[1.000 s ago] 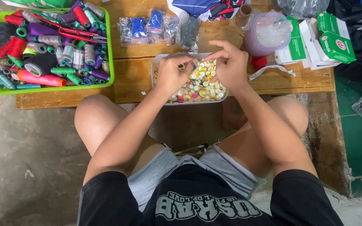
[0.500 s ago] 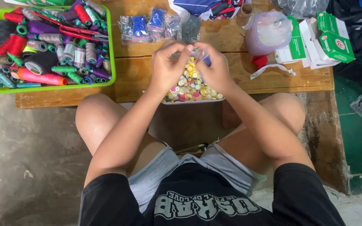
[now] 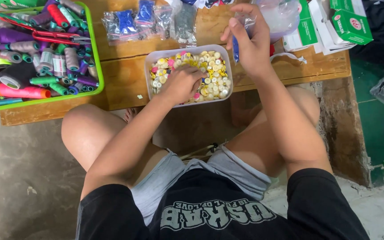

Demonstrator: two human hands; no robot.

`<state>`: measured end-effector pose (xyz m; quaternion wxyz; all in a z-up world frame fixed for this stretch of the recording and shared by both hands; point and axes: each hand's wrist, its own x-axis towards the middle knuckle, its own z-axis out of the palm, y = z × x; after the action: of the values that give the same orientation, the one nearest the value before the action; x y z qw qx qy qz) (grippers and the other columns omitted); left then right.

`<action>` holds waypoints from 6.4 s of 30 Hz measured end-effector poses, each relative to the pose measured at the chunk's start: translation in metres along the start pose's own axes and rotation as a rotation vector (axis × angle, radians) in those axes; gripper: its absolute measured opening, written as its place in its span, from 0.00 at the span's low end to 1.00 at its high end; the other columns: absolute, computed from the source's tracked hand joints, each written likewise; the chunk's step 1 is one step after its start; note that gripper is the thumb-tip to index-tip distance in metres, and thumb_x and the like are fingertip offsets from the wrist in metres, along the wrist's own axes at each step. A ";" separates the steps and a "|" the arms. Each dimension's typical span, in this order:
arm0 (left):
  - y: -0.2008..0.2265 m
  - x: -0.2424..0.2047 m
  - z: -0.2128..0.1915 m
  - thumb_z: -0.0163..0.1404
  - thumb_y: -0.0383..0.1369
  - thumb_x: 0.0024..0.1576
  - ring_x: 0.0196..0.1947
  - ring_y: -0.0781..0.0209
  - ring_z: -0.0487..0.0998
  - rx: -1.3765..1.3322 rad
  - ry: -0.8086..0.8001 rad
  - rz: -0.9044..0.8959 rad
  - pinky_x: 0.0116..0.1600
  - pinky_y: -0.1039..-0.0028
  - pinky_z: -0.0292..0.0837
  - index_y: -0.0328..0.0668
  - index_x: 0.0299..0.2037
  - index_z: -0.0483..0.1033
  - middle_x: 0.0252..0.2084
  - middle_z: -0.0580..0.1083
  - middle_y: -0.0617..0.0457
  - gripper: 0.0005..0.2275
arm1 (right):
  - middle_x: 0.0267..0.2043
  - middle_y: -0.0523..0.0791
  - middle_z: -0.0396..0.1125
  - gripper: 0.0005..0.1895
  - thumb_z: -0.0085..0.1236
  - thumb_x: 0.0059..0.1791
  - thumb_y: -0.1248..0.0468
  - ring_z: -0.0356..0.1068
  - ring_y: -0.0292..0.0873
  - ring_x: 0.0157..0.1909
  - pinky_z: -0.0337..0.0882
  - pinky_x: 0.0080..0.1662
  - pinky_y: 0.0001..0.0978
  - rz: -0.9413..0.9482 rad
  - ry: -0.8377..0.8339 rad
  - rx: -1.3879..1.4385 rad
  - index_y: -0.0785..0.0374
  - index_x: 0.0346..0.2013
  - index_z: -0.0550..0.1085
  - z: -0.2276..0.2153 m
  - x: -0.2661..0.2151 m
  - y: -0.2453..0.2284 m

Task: The person is packing small colorful beads into small plastic bags at a workspace filled with sewing supplies.

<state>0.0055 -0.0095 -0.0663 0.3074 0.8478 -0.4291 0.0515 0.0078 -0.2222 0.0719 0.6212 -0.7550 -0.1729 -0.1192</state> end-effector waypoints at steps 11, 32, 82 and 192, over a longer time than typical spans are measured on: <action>0.007 0.011 0.012 0.57 0.25 0.53 0.34 0.46 0.72 0.089 -0.048 -0.065 0.35 0.56 0.73 0.41 0.34 0.80 0.30 0.75 0.52 0.02 | 0.31 0.47 0.70 0.11 0.50 0.61 0.60 0.67 0.39 0.28 0.69 0.47 0.31 0.023 -0.074 -0.095 0.61 0.55 0.66 -0.012 -0.014 -0.023; -0.007 0.014 0.018 0.50 0.13 0.51 0.42 0.51 0.71 0.068 0.231 0.017 0.45 0.61 0.74 0.38 0.51 0.82 0.39 0.73 0.51 0.20 | 0.30 0.48 0.71 0.08 0.52 0.60 0.65 0.69 0.39 0.28 0.71 0.38 0.30 0.015 -0.061 -0.099 0.62 0.53 0.68 -0.001 -0.010 -0.008; 0.018 0.012 -0.101 0.51 0.14 0.59 0.31 0.65 0.77 -0.615 0.514 -0.198 0.39 0.77 0.73 0.41 0.41 0.79 0.34 0.76 0.54 0.11 | 0.46 0.45 0.76 0.25 0.58 0.54 0.60 0.77 0.57 0.37 0.72 0.34 0.49 -0.169 -0.252 -0.669 0.56 0.63 0.61 0.072 -0.014 0.053; 0.049 0.001 -0.122 0.49 0.37 0.66 0.45 0.59 0.81 -0.397 0.690 -0.187 0.51 0.71 0.75 0.41 0.48 0.73 0.45 0.79 0.55 0.09 | 0.23 0.43 0.66 0.09 0.58 0.41 0.77 0.64 0.47 0.27 0.61 0.32 0.40 -0.124 -0.458 -0.708 0.60 0.24 0.70 0.087 -0.039 0.114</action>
<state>-0.0090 0.0368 0.0557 0.5942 0.7405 -0.2234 0.2208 0.0164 -0.1610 -0.0632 0.2607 -0.9169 -0.2998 -0.0379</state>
